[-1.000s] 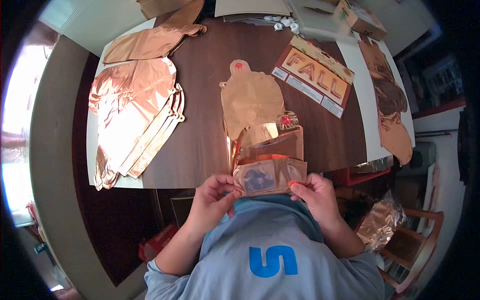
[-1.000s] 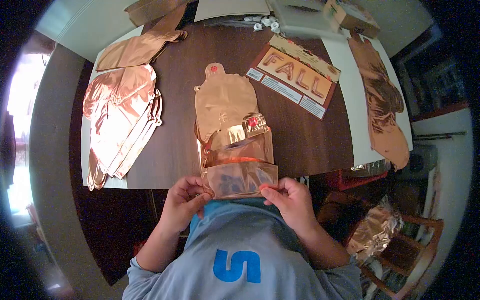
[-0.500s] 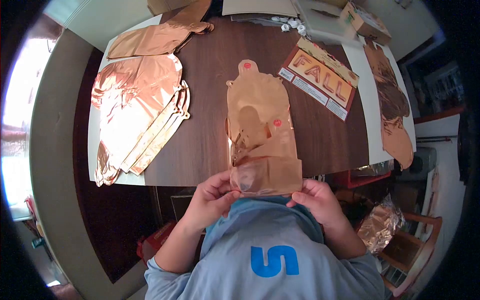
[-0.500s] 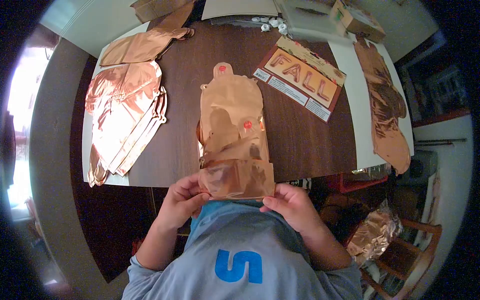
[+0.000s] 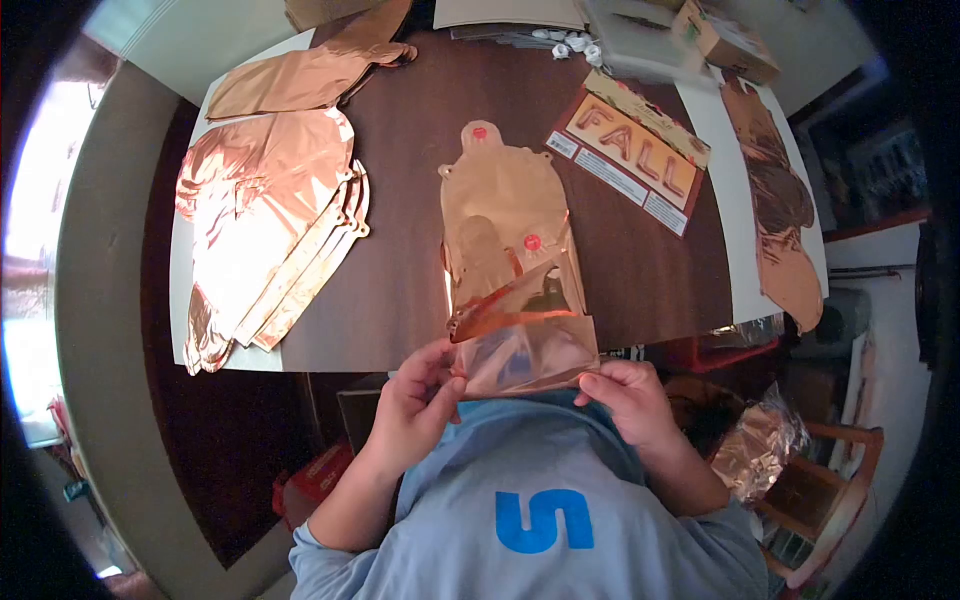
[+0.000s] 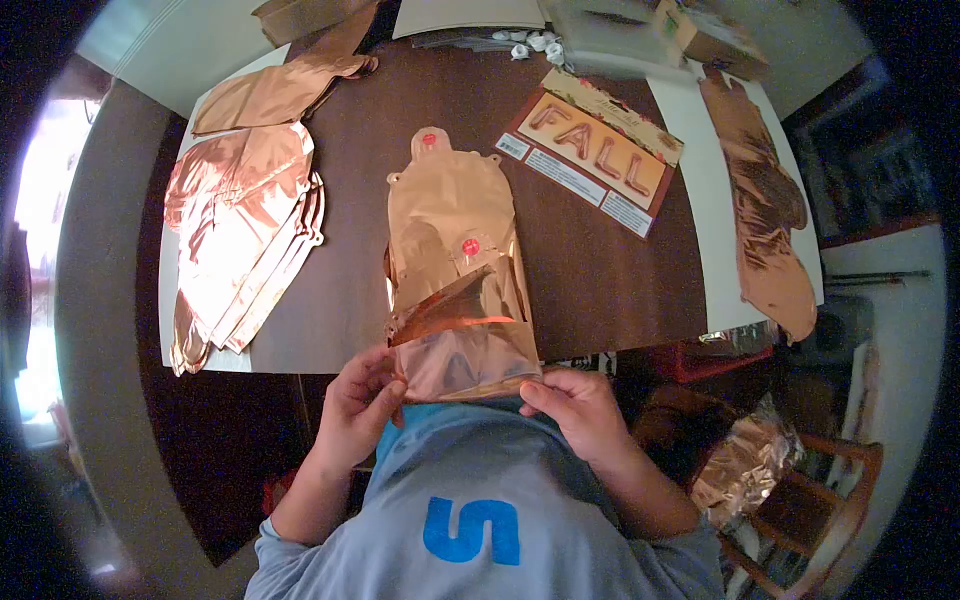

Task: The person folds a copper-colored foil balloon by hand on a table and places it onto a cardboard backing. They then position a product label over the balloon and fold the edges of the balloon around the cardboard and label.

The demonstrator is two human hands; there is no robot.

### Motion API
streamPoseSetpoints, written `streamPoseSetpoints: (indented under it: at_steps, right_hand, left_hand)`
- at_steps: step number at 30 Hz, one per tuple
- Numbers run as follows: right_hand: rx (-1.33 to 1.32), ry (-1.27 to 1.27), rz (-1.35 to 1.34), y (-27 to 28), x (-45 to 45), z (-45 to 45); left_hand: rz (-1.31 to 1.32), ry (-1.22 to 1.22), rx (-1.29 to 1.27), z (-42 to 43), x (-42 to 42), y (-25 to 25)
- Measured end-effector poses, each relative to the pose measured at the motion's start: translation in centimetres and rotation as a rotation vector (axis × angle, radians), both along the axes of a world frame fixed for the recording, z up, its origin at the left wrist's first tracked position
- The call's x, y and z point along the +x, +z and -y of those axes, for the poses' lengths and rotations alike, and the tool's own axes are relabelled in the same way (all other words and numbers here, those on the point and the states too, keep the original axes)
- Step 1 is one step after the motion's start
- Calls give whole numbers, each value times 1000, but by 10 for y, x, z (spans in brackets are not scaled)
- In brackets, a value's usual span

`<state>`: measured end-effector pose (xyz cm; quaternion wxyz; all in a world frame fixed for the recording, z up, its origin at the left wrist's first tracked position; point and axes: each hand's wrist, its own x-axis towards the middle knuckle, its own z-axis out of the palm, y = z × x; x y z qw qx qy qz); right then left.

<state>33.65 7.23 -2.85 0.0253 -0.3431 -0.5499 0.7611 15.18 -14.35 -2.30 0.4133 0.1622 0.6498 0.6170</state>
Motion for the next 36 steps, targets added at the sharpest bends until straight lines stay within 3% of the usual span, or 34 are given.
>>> streamPoseSetpoints:
  at_steps: [4, 10, 16, 22, 31, 36]
  right_hand:
    - [-46, -117, -37, -6, -1, 11]
    - [41, -66, 2, -2, -2, 10]
    - [-142, -88, 51, 5, -8, 4]
    - [17, 19, 46, -1, -8, 5]
    - [-171, -87, -86, 3, -13, 6]
    - [-277, 39, -56, 6, -10, -1]
  left_hand:
    - [9, -2, -22, -2, 7, 7]
    - [-84, -11, -21, -3, 6, 3]
    - [-106, -72, -68, -2, 1, 1]
    - [-114, -37, -34, -3, 1, -1]
    - [-91, -140, -80, -6, -5, 7]
    - [-137, -212, -109, 1, -9, 5]
